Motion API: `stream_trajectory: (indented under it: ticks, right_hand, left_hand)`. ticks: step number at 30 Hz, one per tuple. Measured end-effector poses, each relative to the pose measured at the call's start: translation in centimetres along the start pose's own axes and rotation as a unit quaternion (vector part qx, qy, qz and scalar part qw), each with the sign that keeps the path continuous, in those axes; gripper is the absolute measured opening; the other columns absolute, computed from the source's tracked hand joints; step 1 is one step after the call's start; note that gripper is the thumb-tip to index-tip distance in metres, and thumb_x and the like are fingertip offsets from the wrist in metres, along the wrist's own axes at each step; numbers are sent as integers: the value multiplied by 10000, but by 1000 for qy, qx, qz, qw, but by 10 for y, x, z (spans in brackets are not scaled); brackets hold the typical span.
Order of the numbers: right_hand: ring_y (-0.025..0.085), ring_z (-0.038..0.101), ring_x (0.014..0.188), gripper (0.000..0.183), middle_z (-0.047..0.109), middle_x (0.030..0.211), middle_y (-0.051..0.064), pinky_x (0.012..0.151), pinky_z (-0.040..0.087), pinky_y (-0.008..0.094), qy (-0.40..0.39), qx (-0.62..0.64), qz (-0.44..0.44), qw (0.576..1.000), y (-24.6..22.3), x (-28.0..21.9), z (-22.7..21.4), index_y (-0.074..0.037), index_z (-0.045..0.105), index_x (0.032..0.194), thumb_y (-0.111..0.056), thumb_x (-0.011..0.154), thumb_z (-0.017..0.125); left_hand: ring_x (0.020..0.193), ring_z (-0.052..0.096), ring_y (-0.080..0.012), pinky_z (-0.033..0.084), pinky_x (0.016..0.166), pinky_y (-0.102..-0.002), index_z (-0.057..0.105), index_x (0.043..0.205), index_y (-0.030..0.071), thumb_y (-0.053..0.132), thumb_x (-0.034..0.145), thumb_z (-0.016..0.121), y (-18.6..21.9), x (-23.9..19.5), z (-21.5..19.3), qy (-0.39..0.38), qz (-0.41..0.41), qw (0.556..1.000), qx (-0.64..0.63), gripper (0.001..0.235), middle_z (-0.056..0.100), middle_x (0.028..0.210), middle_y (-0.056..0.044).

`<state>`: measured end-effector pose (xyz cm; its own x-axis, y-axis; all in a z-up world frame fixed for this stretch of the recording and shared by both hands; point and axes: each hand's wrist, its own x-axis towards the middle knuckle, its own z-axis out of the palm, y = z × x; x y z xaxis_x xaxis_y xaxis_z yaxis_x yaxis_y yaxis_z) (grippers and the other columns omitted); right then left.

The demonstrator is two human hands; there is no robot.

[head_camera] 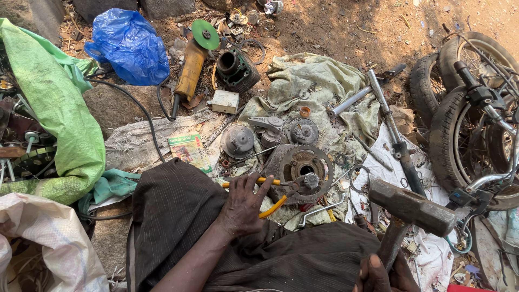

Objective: The person sits on the ground and uses a wrench and hammer to work on a circular metal mechanical part. They repeatedly tighten or adjust components within the part and occasionally tap it with a hammer.

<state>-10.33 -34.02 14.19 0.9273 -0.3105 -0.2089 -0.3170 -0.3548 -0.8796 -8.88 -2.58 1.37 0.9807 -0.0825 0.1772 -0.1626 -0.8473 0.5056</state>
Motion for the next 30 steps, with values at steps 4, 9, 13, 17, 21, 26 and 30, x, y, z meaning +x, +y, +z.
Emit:
stream_trajectory:
  ticks: [4,9,13,17,21,26,30]
  right_hand:
    - [233,578,393,664,565,601,156,340,464,369,-32,5,14,999,7,1,-4,-11,445,1504,-227,901,624]
    - [234,616,399,728,581,627,168,330,497,364,-76,42,-29,996,16,4,-10,-21,360,1615,-221,974,643]
    - [255,597,424,712,584,654,171,369,481,386,-37,-5,34,999,26,4,-9,-48,390,1546,-253,915,648]
    - [233,630,473,700,602,662,151,421,514,353,2,-22,-50,998,24,4,-17,8,401,1518,-214,905,655]
    - [258,675,471,486,655,727,174,442,604,371,-53,21,-138,989,4,6,-35,208,496,1197,-158,967,719]
    - [143,524,412,521,577,615,93,409,453,282,18,0,-226,974,18,-12,24,119,479,1345,-205,970,640]
    - [146,511,410,617,570,600,93,371,427,326,-103,-32,4,994,26,-16,63,10,455,1477,-140,916,664]
  left_hand:
    - [1256,420,-431,331,1063,-577,323,1551,113,188,555,809,-1,-1,1,10,-1,1000,7,1110,393,1387,-263]
    - [1252,417,-438,328,1064,-583,308,1557,101,204,563,811,-2,-2,2,6,2,1000,-1,1119,389,1376,-265]
    - [1251,414,-436,323,1059,-588,316,1565,117,206,570,824,-2,-3,4,5,5,1000,15,1121,382,1401,-259]
    - [1242,417,-433,316,1073,-590,328,1555,113,214,529,836,-2,-2,6,18,24,999,23,1150,382,1401,-256]
    - [1225,434,-412,326,1091,-567,358,1538,127,214,484,830,-5,-2,10,28,35,999,29,1159,405,1366,-223]
    - [1208,437,-414,324,1080,-564,358,1541,128,226,454,842,-7,-2,17,24,40,998,32,1194,400,1358,-232]
    - [1222,438,-410,334,1062,-549,359,1555,137,214,490,836,-5,0,12,38,34,998,45,1170,394,1399,-243]
